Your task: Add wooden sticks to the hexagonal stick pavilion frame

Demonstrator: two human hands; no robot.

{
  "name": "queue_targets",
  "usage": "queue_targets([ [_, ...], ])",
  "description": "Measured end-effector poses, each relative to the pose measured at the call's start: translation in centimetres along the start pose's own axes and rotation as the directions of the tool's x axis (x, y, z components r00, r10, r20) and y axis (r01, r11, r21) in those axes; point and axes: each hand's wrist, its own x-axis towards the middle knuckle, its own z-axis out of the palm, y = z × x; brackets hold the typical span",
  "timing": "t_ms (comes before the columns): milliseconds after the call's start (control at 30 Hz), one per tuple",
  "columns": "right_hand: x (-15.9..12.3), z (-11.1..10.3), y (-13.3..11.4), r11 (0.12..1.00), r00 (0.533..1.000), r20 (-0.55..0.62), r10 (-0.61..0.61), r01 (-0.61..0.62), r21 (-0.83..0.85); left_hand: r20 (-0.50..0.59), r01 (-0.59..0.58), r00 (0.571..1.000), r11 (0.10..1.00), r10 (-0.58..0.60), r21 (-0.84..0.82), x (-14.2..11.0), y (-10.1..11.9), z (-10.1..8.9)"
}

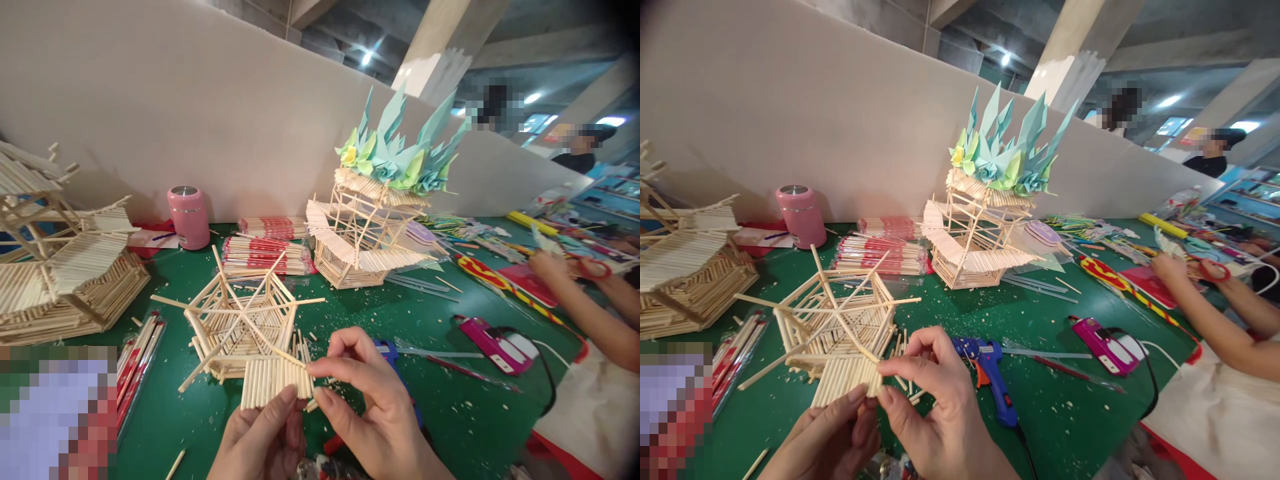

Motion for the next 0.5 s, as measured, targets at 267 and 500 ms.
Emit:
queue_targets([
  [267, 0.3, 0.1, -0.1, 0.997, 0.999, 0.023, -0.03, 0.031, -0.065, 0.02, 0.002, 1.0, 1.0, -0.002, 0.016, 0.5, -0.4, -0.9],
  [500, -1.6, -1.0, 1.1, 0.99, 0.944, -0.317, 0.091, -0.121, -0.077, -0.08, -0.032, 0.996, 0.995, 0.039, 0.094, -0.7, -0.9, -1.4],
])
